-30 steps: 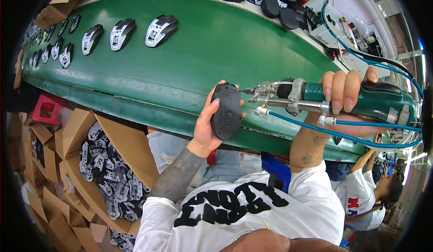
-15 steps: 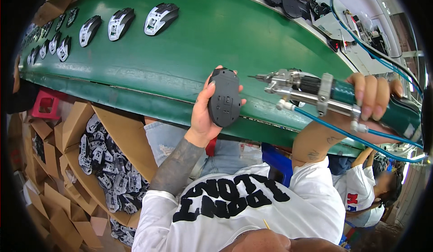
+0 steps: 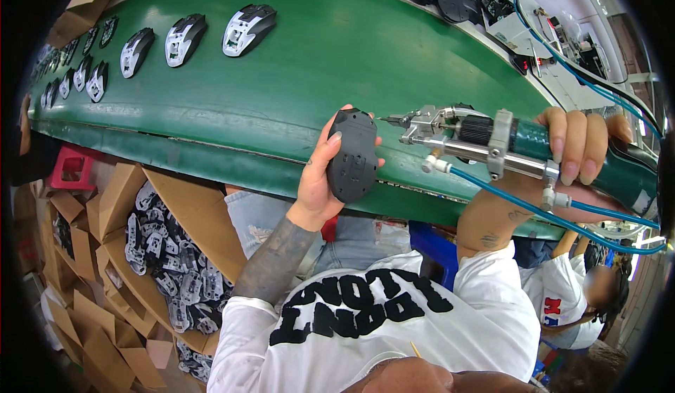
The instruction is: Assembling computer mice shells on a conveyor belt using a pneumatic screwdriver.
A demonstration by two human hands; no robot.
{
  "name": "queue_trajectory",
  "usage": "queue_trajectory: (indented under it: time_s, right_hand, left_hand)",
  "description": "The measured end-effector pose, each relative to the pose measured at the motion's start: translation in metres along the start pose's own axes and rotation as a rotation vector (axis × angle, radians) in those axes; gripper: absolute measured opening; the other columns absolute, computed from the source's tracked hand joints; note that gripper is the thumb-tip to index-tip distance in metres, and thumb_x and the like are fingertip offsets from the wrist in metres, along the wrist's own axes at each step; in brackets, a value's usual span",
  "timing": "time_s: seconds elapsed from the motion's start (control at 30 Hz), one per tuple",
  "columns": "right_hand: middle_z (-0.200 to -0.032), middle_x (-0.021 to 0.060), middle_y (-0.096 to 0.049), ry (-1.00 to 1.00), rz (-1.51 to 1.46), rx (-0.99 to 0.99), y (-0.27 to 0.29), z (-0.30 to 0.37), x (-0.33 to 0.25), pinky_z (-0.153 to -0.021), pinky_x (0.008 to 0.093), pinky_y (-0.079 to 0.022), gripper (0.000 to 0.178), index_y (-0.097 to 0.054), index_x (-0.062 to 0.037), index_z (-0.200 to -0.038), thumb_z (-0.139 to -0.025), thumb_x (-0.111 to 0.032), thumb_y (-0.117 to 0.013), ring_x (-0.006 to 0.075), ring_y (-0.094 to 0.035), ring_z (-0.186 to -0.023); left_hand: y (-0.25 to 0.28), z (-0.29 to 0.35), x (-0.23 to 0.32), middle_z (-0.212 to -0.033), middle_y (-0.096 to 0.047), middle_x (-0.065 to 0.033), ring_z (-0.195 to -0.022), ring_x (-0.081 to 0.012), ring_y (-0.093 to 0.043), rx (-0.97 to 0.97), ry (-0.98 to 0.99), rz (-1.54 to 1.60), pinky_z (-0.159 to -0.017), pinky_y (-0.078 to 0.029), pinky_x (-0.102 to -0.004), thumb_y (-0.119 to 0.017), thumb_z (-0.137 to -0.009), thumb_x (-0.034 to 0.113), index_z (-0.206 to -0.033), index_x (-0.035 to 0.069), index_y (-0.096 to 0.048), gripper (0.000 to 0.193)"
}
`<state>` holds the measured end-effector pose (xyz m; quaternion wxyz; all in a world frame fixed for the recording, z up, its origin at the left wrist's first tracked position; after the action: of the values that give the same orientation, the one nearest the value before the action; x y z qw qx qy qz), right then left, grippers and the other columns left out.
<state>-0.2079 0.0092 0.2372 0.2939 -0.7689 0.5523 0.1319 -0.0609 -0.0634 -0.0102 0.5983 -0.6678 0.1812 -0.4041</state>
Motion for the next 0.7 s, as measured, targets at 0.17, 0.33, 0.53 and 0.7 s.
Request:
queue_trajectory:
  time_s: [0.17,0.33,0.53,0.7]
  right_hand:
    - [-0.073,0.0023,-0.053,0.0,-0.036,0.007,-0.009,0.001,0.012,-0.062,0.0311,-0.038,0.075,-0.046,-0.0084,-0.114,-0.073,-0.068,-0.063,0.0152,-0.051,-0.059]
    - [-0.074,0.0027,-0.053,-0.041,-0.017,0.002,-0.009,0.003,0.02,-0.062,0.0327,-0.038,0.075,-0.046,-0.0101,-0.114,-0.073,-0.072,-0.06,0.0161,-0.051,-0.059]
    - [-0.075,0.0029,-0.053,-0.095,-0.031,-0.052,-0.012,0.002,0.025,-0.064,0.0339,-0.038,0.077,-0.046,-0.0124,-0.114,-0.072,-0.075,-0.058,0.017,-0.051,-0.061]
    - [-0.075,0.0003,-0.051,-0.037,0.018,-0.022,-0.018,0.003,0.017,-0.062,0.0296,-0.037,0.084,-0.043,-0.0075,-0.124,-0.073,-0.073,-0.058,0.0127,-0.049,-0.06]
  left_hand:
    - [-0.003,0.002,0.001,-0.13,-0.044,-0.0138,-0.113,-0.0266,-0.052,-0.004,0.0,-0.035,-0.089,-0.05,-0.0428,-0.045,-0.093,0.023,-0.143,0.01,-0.026,0.054]
    - [-0.001,0.004,0.001,-0.126,-0.047,-0.0132,-0.108,-0.0254,-0.056,0.021,0.002,-0.075,-0.087,-0.051,-0.0402,-0.045,-0.094,0.024,-0.143,0.01,-0.026,0.055]
    - [-0.004,0.005,-0.004,-0.126,-0.047,-0.0135,-0.106,-0.0259,-0.056,-0.02,0.069,-0.011,-0.084,-0.052,-0.0401,-0.046,-0.093,0.026,-0.142,0.01,-0.027,0.055]
    - [-0.003,0.006,-0.001,-0.129,-0.045,-0.0136,-0.106,-0.0272,-0.056,0.01,-0.025,-0.112,-0.084,-0.052,-0.0413,-0.046,-0.092,0.028,-0.141,0.012,-0.029,0.055]
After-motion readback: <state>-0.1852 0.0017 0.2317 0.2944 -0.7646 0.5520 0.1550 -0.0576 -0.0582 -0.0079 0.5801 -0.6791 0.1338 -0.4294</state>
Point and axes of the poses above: each hand's wrist, its own z-axis away from the middle knuckle, its own y-axis out of the back of the hand, x = y × z, the point moved 9 cm from there along -z, towards the middle knuckle
